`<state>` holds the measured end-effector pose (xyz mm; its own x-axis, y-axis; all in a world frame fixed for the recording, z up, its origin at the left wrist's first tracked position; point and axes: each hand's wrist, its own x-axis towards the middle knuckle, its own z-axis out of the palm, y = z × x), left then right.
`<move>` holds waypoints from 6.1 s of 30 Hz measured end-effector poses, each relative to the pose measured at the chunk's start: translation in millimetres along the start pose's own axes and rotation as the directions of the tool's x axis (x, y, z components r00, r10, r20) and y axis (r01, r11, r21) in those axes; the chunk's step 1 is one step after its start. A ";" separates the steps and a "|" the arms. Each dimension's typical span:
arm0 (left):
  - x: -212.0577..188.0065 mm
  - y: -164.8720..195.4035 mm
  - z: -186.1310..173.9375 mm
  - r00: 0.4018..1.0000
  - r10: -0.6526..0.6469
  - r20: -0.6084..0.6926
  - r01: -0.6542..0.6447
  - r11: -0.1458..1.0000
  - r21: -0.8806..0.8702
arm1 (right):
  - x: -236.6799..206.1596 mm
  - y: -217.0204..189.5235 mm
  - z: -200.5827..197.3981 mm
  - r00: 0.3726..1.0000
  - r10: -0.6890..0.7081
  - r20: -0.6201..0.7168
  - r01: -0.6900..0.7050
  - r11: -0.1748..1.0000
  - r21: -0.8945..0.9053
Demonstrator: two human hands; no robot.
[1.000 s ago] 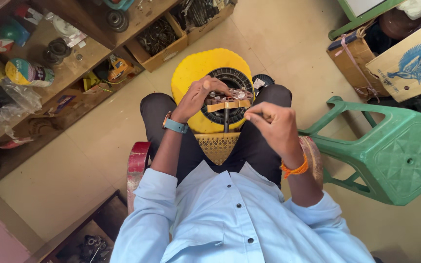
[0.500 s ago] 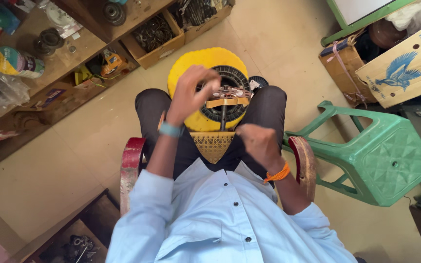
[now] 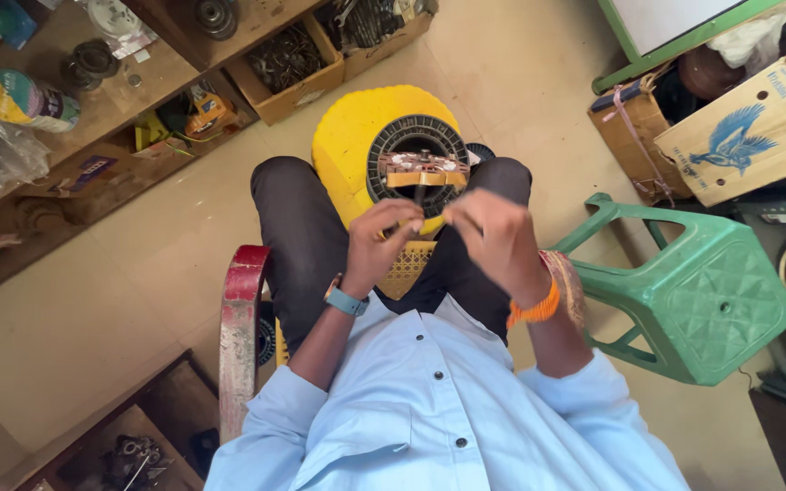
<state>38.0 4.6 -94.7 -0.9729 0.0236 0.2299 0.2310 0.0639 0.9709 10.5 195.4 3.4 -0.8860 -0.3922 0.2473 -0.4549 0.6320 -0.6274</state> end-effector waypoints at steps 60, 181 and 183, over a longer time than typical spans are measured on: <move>97.6 0.7 -10.8 0.952 -0.230 0.203 0.192 0.962 0.192 | -3.8 5.7 -32.0 0.907 0.419 0.048 -0.416 0.867 0.275; 89.8 42.8 -14.3 0.876 0.137 0.462 -0.361 0.822 0.441 | -48.7 19.5 23.4 0.926 0.377 0.018 -0.370 0.898 0.236; 93.4 39.4 -17.5 0.843 0.172 0.509 -0.399 0.834 0.380 | -49.7 19.1 22.9 0.928 0.371 0.023 -0.365 0.898 0.246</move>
<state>-43.9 -8.2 -33.8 -0.7768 0.5388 0.3261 0.5843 0.4233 0.6924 47.9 211.7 -37.8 -0.9893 -0.1445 -0.0200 -0.0628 0.5458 -0.8355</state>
